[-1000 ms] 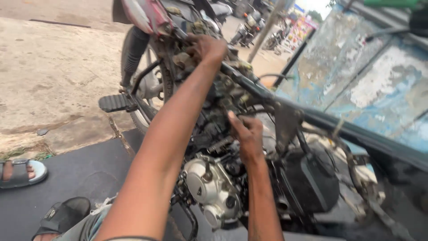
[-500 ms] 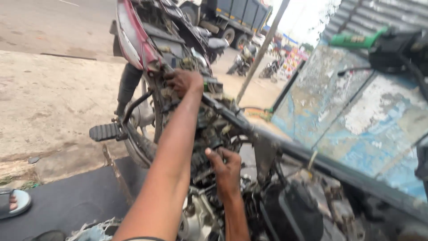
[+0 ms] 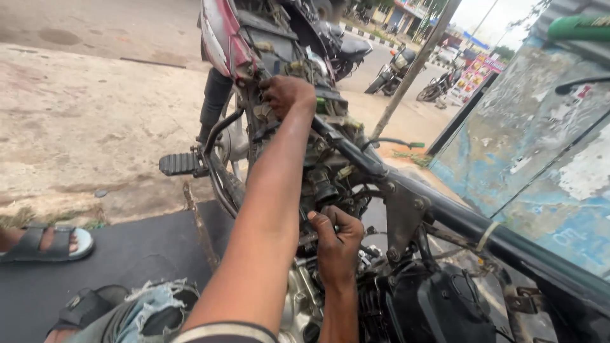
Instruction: The person works on the engine and carburetor area of a motorcycle mounted on a stand, using a spanner to loosen and tighten bolts while holding components steady with the other hand. They reposition around the bike and manipulate cables and fittings near the intake.
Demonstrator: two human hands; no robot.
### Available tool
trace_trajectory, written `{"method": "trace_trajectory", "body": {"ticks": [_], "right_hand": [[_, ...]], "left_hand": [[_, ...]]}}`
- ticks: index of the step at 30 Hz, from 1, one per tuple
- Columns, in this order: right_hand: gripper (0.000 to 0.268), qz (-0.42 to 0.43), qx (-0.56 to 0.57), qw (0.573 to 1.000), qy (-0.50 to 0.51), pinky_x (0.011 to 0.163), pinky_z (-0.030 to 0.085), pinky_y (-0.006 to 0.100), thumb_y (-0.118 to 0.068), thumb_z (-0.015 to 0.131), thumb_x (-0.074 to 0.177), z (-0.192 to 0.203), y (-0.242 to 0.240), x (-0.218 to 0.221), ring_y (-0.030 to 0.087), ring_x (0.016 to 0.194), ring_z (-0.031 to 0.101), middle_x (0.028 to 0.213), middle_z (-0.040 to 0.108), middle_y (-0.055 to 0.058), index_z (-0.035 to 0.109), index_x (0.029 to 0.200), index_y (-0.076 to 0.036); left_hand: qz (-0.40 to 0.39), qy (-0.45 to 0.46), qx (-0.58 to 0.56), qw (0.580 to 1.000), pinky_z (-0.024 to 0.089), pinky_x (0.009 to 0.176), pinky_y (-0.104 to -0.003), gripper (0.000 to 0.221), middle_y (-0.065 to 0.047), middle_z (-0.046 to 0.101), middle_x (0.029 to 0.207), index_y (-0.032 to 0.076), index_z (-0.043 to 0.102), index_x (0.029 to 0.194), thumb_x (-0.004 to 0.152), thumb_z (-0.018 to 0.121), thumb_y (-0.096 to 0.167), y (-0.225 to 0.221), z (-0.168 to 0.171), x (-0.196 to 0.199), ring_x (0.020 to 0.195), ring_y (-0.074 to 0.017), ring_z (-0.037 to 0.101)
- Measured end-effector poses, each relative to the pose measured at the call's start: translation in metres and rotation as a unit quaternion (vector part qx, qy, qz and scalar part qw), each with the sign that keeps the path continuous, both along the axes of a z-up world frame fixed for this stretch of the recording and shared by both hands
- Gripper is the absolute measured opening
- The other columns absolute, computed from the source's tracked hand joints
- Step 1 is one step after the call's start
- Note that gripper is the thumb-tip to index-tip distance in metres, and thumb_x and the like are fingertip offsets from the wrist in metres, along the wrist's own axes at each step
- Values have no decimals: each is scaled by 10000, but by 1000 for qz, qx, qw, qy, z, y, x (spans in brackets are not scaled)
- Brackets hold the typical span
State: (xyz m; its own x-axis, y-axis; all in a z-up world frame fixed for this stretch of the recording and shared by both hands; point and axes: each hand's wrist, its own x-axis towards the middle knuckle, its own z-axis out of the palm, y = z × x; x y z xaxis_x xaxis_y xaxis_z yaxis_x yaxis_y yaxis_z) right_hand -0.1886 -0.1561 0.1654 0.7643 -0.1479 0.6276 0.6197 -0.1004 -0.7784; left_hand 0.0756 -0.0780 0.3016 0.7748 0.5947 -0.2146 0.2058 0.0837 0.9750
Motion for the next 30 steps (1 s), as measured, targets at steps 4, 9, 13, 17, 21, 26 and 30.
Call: {"method": "trace_trajectory", "body": {"ticks": [4,9,13,17,21,26,30], "right_hand": [[450,4,14,1000,-13,563,286,280,61,639,900,-4,-2,-11,61,605,266,615,314,-52,313,619,-69],[462,4,24,999,-34,549,263,286,40,656,905,-14,-7,-19,65,595,267,610,327,-45,307,625,-73],[463,-26,27,997,-63,530,232,309,14,667,919,-29,-7,-35,72,578,238,613,314,-48,306,646,-79],[439,-66,47,993,-85,534,231,314,19,661,907,-56,-8,-54,73,576,243,617,338,-40,326,641,-80],[426,-81,73,988,-107,591,279,309,32,644,909,-57,-8,-51,84,623,307,637,369,-26,348,627,-88],[407,-109,63,988,-86,707,373,343,16,631,945,-54,-1,-61,110,707,395,688,416,-5,370,652,-89],[330,-151,108,975,-121,811,461,407,-13,612,976,-50,17,-54,136,752,452,734,490,27,454,694,-78]], "left_hand": [[39,-7,-5,999,629,840,-434,382,-234,636,1216,-38,434,1341,1043,408,199,-7,-2,19,1029,-351,731],[36,-22,-15,999,640,809,-432,340,-216,718,1113,-39,502,1278,1030,409,174,-10,-7,28,980,-339,770],[-22,-58,-42,997,655,779,-417,331,-198,776,1057,-24,551,1231,1035,381,182,-18,-27,18,950,-305,817],[10,-35,-15,999,644,792,-432,382,-240,698,1161,-56,489,1304,1034,397,199,-41,-33,30,975,-329,779],[58,-25,-23,998,630,817,-450,492,-291,583,1306,-101,384,1405,1019,427,201,-8,-14,42,1013,-363,732],[-69,-118,-28,990,631,807,-437,468,-237,598,1257,-78,432,1353,987,511,204,12,-25,10,989,-322,726],[-177,-289,-34,940,636,778,-414,382,-148,664,1135,-26,551,1247,966,606,228,61,-15,-13,940,-252,729]]}}
